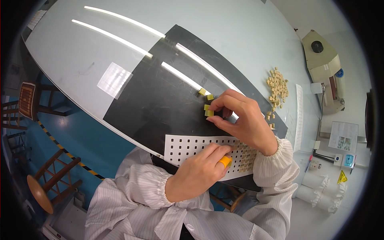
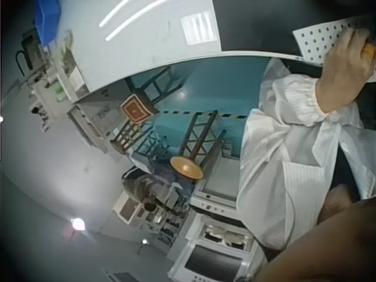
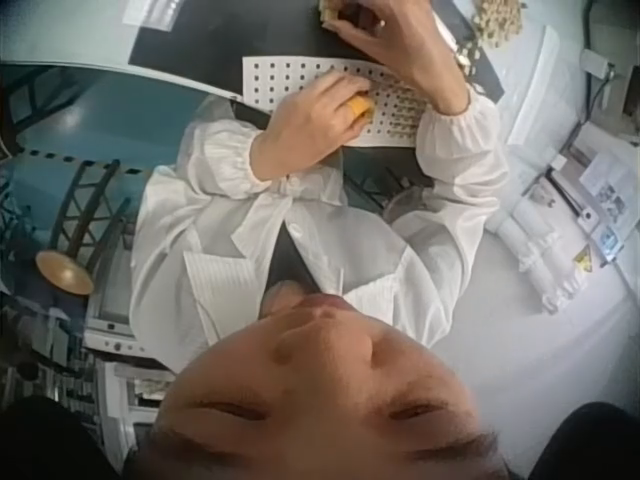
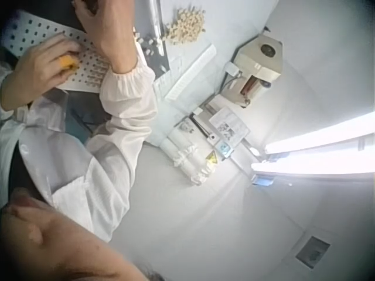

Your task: The person is placing small square components into a grid board using dextrous hand movements.

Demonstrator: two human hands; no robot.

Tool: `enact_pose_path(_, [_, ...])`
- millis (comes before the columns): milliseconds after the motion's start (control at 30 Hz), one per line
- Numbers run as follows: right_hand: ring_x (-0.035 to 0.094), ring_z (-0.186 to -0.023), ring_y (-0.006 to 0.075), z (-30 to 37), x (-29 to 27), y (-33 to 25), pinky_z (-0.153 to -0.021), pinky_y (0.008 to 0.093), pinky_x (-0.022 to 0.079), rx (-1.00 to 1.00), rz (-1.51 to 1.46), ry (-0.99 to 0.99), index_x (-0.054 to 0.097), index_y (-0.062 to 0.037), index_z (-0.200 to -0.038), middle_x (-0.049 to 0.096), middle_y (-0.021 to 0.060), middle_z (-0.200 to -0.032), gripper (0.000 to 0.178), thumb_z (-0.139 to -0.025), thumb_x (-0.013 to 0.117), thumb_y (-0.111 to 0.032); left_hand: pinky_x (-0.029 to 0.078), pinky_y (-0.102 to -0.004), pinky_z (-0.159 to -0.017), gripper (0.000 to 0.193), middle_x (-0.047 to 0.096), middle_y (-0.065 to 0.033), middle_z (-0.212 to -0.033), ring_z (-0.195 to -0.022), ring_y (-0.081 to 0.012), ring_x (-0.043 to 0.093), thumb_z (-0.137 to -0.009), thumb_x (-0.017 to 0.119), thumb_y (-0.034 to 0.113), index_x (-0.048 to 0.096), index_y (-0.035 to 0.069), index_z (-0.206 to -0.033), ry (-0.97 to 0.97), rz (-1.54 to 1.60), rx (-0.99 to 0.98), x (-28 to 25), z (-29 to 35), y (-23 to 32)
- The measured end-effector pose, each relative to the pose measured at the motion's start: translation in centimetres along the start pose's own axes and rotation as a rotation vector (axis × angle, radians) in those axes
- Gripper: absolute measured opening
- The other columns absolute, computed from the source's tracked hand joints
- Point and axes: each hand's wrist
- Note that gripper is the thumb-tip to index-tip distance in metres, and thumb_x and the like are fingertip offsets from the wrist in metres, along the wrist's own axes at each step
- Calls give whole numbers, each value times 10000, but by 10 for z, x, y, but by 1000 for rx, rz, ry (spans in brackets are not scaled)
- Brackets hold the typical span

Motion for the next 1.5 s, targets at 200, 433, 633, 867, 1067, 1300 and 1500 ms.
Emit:
enact_pose_path(200, [629, -741, 187, 5, 7, 0, -641, 292, 513, -92, 177, 48, 637, -19, -949, 620, 68, -897, 201, -780, 747, -8, 536, -275, -741, 195, 621, -56, -1069, -954, -209, 582, -739, 742, 119, 670, -6, -870, 4, 4, -7, 1, 0, 0])
enact_pose_path(433, [636, -747, 231, 12, 6, -8, -627, 315, 513, -126, 230, -6, 629, -44, -935, 601, 74, -863, 217, -757, 749, -14, 536, -281, -704, 187, 612, -68, -1016, -948, -214, 580, -728, 749, 124, 666, -1, -840, -5, -20, -5, -1, 0, 1])
enact_pose_path(633, [637, -749, 255, 15, 7, -11, -629, 331, 513, -53, 216, -29, 627, -42, -952, 599, 84, -864, 227, -752, 726, 1, 537, -279, -693, 178, 611, -69, -1010, -943, -212, 583, -726, 748, 120, 662, 3, -829, 12, -16, -2, -1, 0, 0])
enact_pose_path(867, [588, -675, 138, 11, 9, -14, -593, 269, 491, 12, 129, 133, 656, -21, -930, 597, 51, -815, 174, -776, 734, 7, 539, -277, -693, 180, 620, -60, -1022, -928, -203, 586, -727, 748, 122, 666, 2, -834, 1, -11, -8, -2, 0, 1])
enact_pose_path(1067, [560, -617, 109, 3, 19, -13, -567, 245, 468, 97, 111, 224, 660, -1, -932, 599, 45, -768, 156, -798, 737, -21, 536, -277, -694, 173, 627, -59, -1016, -902, -199, 586, -728, 745, 115, 670, 4, -837, 29, 13, -12, -1, 0, 0])
enact_pose_path(1300, [568, -616, 125, 7, 20, -12, -578, 252, 477, 104, 161, 173, 662, -13, -931, 602, 45, -776, 163, -794, 745, -42, 534, -286, -693, 181, 627, -71, -1014, -894, -209, 592, -718, 752, 101, 669, -4, -841, 27, 26, -23, 1, -1, 2])
enact_pose_path(1500, [571, -624, 108, 39, -5, -19, -572, 237, 477, 100, 89, 164, 653, -12, -925, 603, 34, -785, 176, -771, 731, 17, 548, -274, -729, 187, 606, -103, -1117, -980, -218, 591, -751, 710, 90, 649, -54, -853, 19, 15, -25, -2, 0, 2])
Point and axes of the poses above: each hand's wrist, its own z-axis away from the middle knuckle, its own x-axis out of the palm, y = z × x
